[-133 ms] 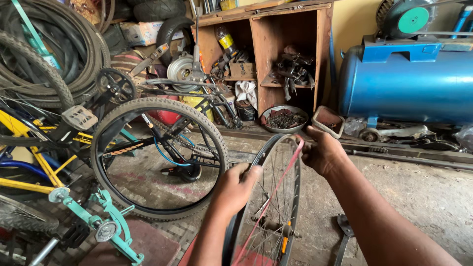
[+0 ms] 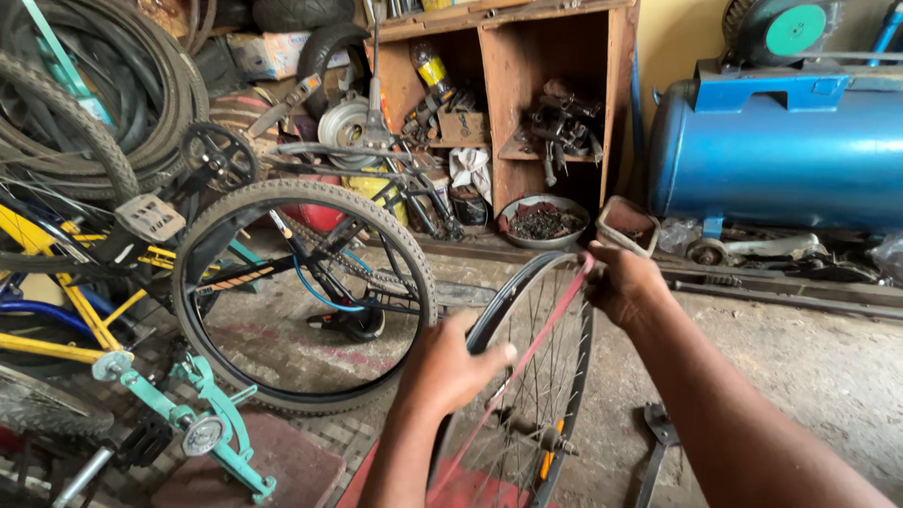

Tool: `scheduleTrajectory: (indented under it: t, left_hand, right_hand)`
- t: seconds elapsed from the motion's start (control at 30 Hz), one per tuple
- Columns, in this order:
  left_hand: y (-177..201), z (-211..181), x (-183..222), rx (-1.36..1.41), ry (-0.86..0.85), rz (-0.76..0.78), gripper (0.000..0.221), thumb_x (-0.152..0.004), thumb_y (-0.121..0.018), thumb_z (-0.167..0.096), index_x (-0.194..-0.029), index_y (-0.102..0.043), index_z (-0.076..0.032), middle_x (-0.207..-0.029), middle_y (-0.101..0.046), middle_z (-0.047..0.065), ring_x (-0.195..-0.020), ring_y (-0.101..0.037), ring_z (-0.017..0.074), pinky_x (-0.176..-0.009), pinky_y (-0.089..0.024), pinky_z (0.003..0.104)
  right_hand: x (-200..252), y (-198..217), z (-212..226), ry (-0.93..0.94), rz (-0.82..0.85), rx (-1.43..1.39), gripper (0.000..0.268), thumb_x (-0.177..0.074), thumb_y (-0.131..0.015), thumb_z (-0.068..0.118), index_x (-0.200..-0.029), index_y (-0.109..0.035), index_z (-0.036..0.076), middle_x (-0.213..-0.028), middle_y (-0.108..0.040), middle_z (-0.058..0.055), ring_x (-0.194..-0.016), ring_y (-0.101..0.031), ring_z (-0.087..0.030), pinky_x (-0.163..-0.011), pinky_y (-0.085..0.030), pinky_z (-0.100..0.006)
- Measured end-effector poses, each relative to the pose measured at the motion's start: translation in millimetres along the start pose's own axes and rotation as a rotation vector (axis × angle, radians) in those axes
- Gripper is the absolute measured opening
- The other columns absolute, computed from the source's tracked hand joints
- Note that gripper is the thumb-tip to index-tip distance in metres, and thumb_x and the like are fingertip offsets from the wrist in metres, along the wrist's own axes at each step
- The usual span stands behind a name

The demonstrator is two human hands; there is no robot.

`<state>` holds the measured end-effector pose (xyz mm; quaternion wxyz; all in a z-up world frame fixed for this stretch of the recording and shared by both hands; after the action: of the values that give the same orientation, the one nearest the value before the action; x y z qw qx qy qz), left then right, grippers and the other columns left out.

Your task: The person prepares a bicycle wheel rim by applying a strip around the interior, then removes the axle from the hub and begins seating a tire onto the rim by hand.

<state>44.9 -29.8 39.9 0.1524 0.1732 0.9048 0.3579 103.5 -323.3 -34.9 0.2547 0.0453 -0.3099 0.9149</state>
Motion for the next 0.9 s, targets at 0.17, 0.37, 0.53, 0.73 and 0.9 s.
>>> scheduleTrajectory:
  t: [0.17, 0.37, 0.53, 0.73, 0.9]
  left_hand:
    - [25, -16, 2, -0.127, -0.101, -0.319, 0.03, -0.076, -0.079, -0.036, -0.085, -0.074, -0.007, -0.079, -0.073, 0.016, -0.077, -0.071, 0.0352, -0.069, -0.055, 0.046]
    - [75, -12, 7, 0.065, -0.177, -0.407, 0.029, -0.082, -0.079, -0.028, -0.082, -0.068, -0.001, -0.065, -0.069, 0.011, -0.059, -0.066, 0.024, -0.057, -0.051, 0.039]
    - [121, -10, 24, 0.384, -0.364, -0.433, 0.018, -0.085, -0.076, -0.016, -0.093, -0.069, -0.001, -0.077, -0.071, 0.002, -0.063, -0.068, 0.0104, -0.057, -0.053, 0.028]
    - [129, 3, 33, 0.383, -0.366, -0.571, 0.017, -0.088, -0.076, -0.013, -0.098, -0.071, -0.001, -0.077, -0.07, 0.004, -0.065, -0.064, 0.0118, -0.059, -0.051, 0.03]
    - [97, -1, 19, 0.075, -0.403, -0.702, 0.023, -0.082, -0.082, -0.021, -0.085, -0.068, -0.003, -0.072, -0.07, 0.01, -0.063, -0.066, 0.0218, -0.058, -0.051, 0.039]
  right_hand:
    - [-34, 56, -5, 0.029, -0.088, 0.215, 0.009, -0.094, -0.071, 0.01, -0.087, -0.065, 0.009, -0.066, -0.048, 0.001, -0.052, -0.043, -0.011, -0.045, -0.035, -0.028]
    - [-44, 129, -22, -0.03, -0.2, 0.488, 0.012, -0.092, -0.072, 0.01, -0.086, -0.067, 0.001, -0.066, -0.052, -0.003, -0.052, -0.043, -0.015, -0.048, -0.041, -0.031]
    - [-53, 178, 14, 0.061, -0.361, 0.474, 0.012, -0.092, -0.074, 0.011, -0.094, -0.065, 0.003, -0.076, -0.059, -0.005, -0.06, -0.054, -0.018, -0.051, -0.047, -0.034]
    - [-3, 177, 145, 0.593, -0.531, 0.996, 0.025, -0.107, -0.068, 0.029, -0.102, -0.066, 0.004, -0.087, -0.069, -0.011, -0.071, -0.061, -0.02, -0.06, -0.052, -0.037]
    - [67, 59, 217, 0.725, -0.195, 1.088, 0.021, -0.101, -0.07, 0.023, -0.112, -0.074, 0.005, -0.098, -0.076, -0.007, -0.08, -0.07, -0.016, -0.076, -0.058, -0.035]
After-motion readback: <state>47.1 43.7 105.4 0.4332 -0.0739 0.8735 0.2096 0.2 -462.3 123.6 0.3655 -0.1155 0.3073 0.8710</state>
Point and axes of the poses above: each hand's wrist, its own x-axis away from the middle knuckle, its own y-axis out of the back of the hand, z = x × y, the point moved 8 cm from there along -x, towards the middle knuckle
